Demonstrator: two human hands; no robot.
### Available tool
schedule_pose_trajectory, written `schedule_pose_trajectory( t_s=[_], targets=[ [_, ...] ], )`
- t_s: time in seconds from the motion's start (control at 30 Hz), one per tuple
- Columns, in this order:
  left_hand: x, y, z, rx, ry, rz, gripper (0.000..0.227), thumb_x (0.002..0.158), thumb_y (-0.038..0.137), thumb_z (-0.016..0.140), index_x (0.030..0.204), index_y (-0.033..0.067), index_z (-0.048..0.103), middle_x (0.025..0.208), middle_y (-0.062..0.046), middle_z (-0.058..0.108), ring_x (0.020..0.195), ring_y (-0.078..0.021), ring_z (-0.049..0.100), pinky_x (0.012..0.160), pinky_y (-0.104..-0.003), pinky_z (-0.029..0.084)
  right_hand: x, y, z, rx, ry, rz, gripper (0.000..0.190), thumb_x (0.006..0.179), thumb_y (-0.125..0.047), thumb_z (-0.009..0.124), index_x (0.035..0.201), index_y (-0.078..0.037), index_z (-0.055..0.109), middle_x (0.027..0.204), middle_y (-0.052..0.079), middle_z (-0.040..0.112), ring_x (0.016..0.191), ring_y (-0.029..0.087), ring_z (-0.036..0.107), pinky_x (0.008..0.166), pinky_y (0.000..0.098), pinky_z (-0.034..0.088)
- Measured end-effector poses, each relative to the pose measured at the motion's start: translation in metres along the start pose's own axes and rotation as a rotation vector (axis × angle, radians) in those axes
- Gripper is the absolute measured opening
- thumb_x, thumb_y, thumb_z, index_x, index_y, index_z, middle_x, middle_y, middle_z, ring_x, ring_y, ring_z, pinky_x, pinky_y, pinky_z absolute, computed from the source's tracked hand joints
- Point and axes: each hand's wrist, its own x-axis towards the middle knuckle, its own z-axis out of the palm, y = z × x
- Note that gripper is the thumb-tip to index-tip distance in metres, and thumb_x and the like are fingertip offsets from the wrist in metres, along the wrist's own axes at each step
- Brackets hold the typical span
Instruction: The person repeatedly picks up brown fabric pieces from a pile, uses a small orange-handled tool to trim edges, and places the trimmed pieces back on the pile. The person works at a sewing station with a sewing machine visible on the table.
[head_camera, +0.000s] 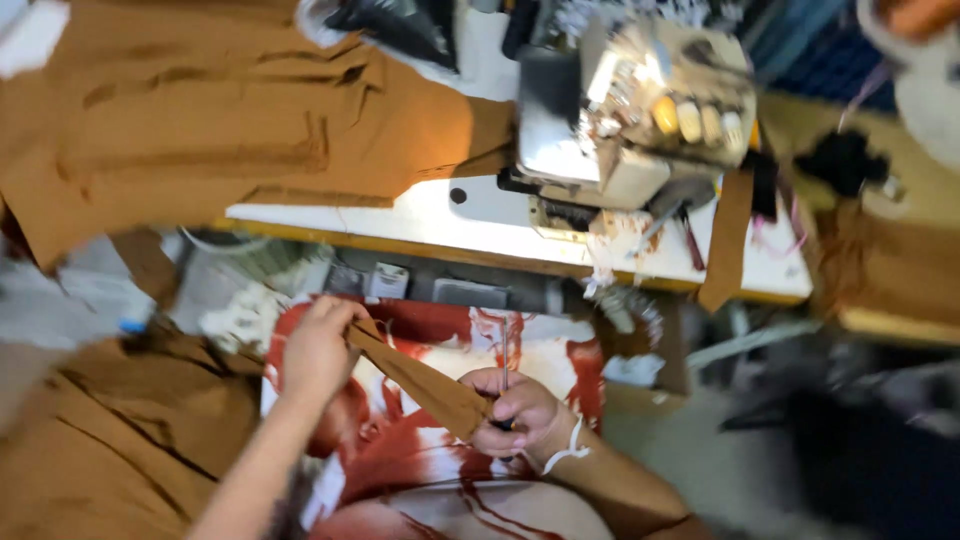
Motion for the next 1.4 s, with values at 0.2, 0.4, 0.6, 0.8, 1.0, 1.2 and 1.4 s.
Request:
schedule_pose_trajectory(
  t_s=[0.2,0.4,0.6,0.8,1.0,1.2,1.4],
  targets=[
    [0.0,-0.034,0.014,-0.873,0.016,-0.336,0.039,0.07,-0.013,0.047,0.093,0.0092,0.07,0.094,-0.006,0.07,0.081,-0.0152,0.064,0.062,-0.022,0.05,-0.023,-0.022,-0.001,-0.445,0.277,0.044,0.026,0.089,-0.015,0.069,0.094,0.002,0.05,0.055,0.019,0.052,0.034,0.016,0.042,0.031,0.0254,0.027],
    [-0.024,-0.014,-0.036,-1.628,-0.07,-0.476,0.034,0.087,-0.004,0.042,0.114,0.0087,0.059,0.074,0.009,0.048,0.049,0.0003,0.044,0.044,-0.012,0.032,-0.046,-0.035,-0.047,-0.355,0.26,-0.233,0.011,0.094,-0.011,0.05,0.102,-0.003,0.051,0.085,0.031,0.062,0.029,0.015,0.045,0.031,0.0258,0.04],
    [-0.05,-0.026,-0.017,-1.816,-0.338,-0.598,0.026,0.09,0.004,0.052,0.112,0.0043,0.064,0.074,-0.009,0.063,0.047,-0.0088,0.047,0.041,-0.018,0.029,-0.036,-0.05,-0.035,-0.229,0.215,-0.282,0.013,0.097,-0.032,0.044,0.107,-0.024,0.047,0.121,0.024,0.062,0.028,-0.001,0.04,0.029,0.0138,0.036],
    [-0.065,-0.051,0.008,-2.101,-0.4,-0.404,0.024,0.09,0.015,0.05,0.102,0.0018,0.066,0.09,-0.018,0.068,0.074,-0.0242,0.064,0.065,-0.037,0.046,-0.035,-0.058,-0.036,-0.262,0.281,-0.31,0.008,0.097,-0.031,0.042,0.1,-0.024,0.041,0.125,0.018,0.06,0.031,0.0,0.04,0.033,0.0169,0.039],
    [-0.068,-0.034,-0.017,-1.913,-0.64,-0.212,0.032,0.088,0.007,0.056,0.115,-0.0058,0.066,0.102,-0.02,0.073,0.089,-0.0265,0.068,0.076,-0.042,0.054,-0.018,-0.054,-0.01,-0.145,0.171,-0.358,0.011,0.103,-0.032,0.034,0.104,-0.021,0.035,0.108,0.018,0.062,0.029,0.0,0.047,0.033,0.0153,0.042],
    [-0.074,-0.028,-0.034,-1.933,-0.933,0.074,0.041,0.086,0.013,0.069,0.12,-0.0082,0.062,0.113,-0.021,0.07,0.099,-0.0271,0.067,0.088,-0.044,0.053,-0.012,-0.061,0.029,-0.08,0.0,-0.327,0.016,0.098,-0.016,0.052,0.107,-0.012,0.039,0.1,0.014,0.064,0.066,0.015,0.062,0.062,0.0299,0.06],
    [-0.067,-0.013,-0.071,-2.221,-0.818,0.296,0.029,0.101,0.016,0.063,0.126,0.0019,0.057,0.118,-0.018,0.064,0.108,-0.0292,0.061,0.092,-0.041,0.049,-0.006,-0.066,0.037,-0.77,-0.139,-0.014,0.013,0.094,-0.014,0.061,0.091,-0.006,0.052,0.086,0.006,0.056,0.077,0.014,0.055,0.065,0.0218,0.041]
  ],
)
